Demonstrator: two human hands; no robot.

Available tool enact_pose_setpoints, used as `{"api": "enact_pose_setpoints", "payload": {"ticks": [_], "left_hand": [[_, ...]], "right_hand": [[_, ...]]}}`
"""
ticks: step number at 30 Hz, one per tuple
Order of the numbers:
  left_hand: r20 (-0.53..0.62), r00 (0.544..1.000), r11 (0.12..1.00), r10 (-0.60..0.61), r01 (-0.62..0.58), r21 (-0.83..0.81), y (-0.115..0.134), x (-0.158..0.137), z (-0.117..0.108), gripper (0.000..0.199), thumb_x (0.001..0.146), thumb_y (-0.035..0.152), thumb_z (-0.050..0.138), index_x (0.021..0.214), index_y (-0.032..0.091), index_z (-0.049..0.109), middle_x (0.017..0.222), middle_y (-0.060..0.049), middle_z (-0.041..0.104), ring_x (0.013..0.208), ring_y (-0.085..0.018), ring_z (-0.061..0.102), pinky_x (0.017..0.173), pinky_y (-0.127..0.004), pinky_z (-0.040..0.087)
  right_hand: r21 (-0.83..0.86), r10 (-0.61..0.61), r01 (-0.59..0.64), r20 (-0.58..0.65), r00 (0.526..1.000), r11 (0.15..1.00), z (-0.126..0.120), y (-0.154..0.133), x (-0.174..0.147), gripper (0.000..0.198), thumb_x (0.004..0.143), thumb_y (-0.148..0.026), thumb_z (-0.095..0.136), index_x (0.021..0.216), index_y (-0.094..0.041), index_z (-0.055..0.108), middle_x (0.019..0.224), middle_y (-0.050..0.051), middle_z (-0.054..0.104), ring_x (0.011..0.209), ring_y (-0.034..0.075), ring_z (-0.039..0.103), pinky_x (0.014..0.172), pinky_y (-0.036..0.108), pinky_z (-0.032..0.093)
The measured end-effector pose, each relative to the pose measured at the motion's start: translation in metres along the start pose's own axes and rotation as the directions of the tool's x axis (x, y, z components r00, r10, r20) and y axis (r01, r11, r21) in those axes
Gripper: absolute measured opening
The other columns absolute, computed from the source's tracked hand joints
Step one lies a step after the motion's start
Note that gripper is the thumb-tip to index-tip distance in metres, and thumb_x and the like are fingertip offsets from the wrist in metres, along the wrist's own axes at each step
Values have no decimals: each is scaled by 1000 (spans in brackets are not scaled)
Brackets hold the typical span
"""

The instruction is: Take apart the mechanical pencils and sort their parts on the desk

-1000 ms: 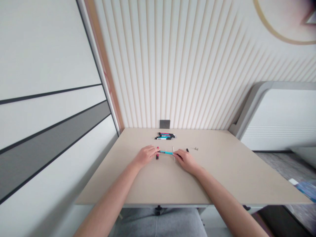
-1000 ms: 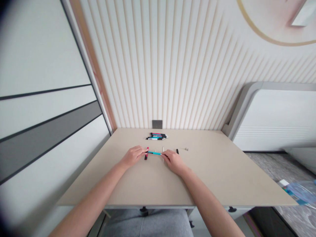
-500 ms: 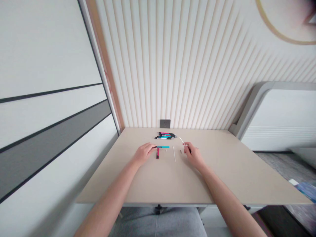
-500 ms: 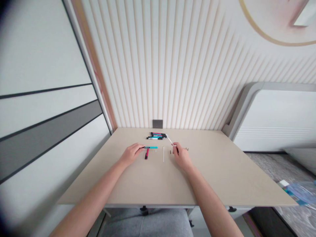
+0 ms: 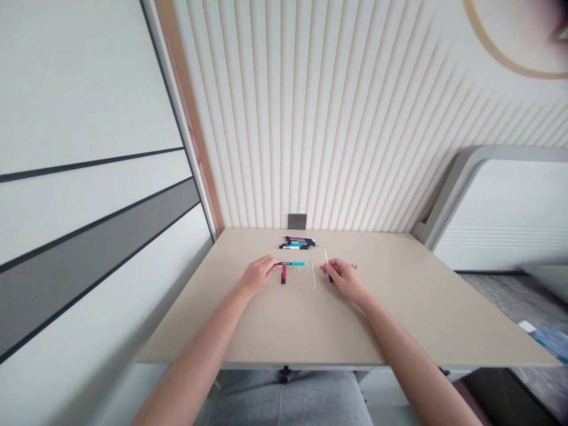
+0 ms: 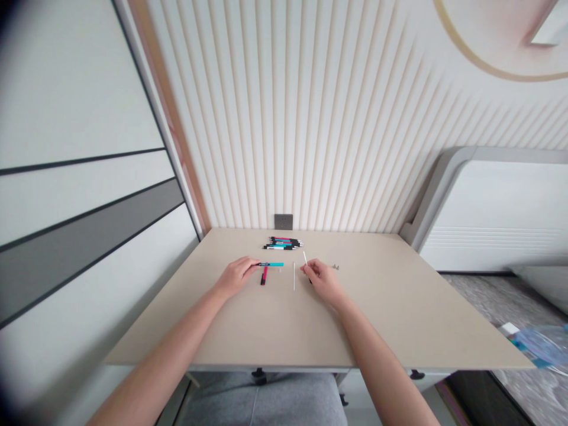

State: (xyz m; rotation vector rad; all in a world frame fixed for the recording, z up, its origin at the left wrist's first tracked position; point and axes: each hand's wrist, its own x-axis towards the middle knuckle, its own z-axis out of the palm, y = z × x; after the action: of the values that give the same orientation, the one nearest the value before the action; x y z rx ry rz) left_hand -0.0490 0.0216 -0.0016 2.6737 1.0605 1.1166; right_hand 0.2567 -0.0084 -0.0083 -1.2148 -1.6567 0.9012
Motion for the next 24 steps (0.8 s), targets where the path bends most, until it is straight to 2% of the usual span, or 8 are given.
{"api": "enact_pose_setpoints", "payload": {"ticks": [5,11,14,19,24], "left_hand": [[3,1000,1000,-8,8,-20,1,0,0,18,97,28,47,104,21,62,90,-3,67,87,-16,64,78,-28,51],[10,1000,1000,-12,12,-21,2,0,-1,18,97,29,47,103,21,62,92,-4,67,88,-16,65,79,-29,51],[14,1000,1000,-6,6,-25,1,0,0,18,97,29,47,104,21,62,92,-4,67,87,-16,65,79,-29,51],[10,1000,1000,-12,12,-26,2,0,0,17,97,28,47,104,22,62,92,-4,67,88,-16,64,79,-29,51],[24,1000,1000,-17,18,-25,3,0,-1,18,97,28,47,103,21,61,92,-4,67,88,-16,64,80,-29,50]], "right_hand": [[-106,-26,18,-75,997,994,-4,-6,2,37,88,-52,50,90,-19,66,93,7,71,86,21,63,78,33,46],[67,5,2,-105,995,998,-5,0,6,39,87,-55,52,97,-18,62,86,7,71,83,21,64,78,33,46],[138,21,-11,-71,997,990,-3,5,6,41,87,-55,52,101,-18,60,83,8,71,81,20,65,78,34,47],[180,55,-54,-1,999,982,0,11,5,41,85,-56,54,102,-19,58,83,7,73,77,19,65,77,34,48],[204,53,-49,-14,998,978,0,11,6,42,84,-57,55,102,-19,58,82,8,73,75,19,65,74,34,48]]}}
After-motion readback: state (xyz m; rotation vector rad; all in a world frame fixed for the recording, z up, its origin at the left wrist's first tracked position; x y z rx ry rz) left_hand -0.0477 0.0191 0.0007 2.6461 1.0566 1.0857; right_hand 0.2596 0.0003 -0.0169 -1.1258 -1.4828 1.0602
